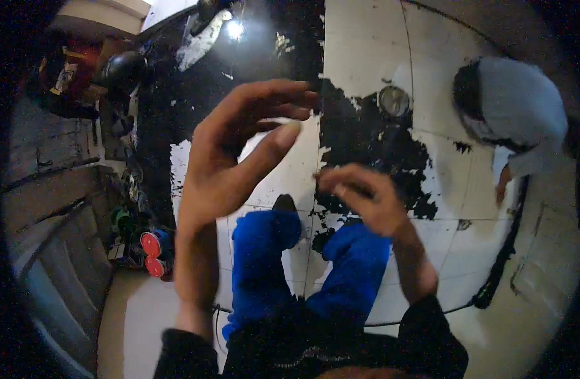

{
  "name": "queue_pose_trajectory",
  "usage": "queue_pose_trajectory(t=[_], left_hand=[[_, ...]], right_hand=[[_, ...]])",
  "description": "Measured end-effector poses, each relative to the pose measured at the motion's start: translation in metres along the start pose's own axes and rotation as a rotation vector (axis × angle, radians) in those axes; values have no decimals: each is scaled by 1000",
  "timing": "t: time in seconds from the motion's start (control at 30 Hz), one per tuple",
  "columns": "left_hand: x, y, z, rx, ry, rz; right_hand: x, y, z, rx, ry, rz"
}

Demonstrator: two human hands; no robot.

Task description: The person uses a piece of sandpaper to rub the surface of black and white floor tiles, then wipes the area with a cloth and continues sanding with a smaller piece of sandpaper.

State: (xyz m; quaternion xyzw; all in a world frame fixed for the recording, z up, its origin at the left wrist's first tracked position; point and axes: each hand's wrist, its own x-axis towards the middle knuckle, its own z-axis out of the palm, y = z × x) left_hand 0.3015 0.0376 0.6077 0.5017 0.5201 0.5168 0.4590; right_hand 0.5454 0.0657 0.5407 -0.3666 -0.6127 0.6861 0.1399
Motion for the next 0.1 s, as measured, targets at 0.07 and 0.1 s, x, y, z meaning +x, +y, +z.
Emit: queue_pose_trajectory(t=[0.07,0.1], left_hand=[[1,58,-9,-54,143,-70],[-4,83,-16,-70,239,-100]], right_hand=[[-6,-44,14,54,-105,0],[3,-68,16,43,-143,-29]])
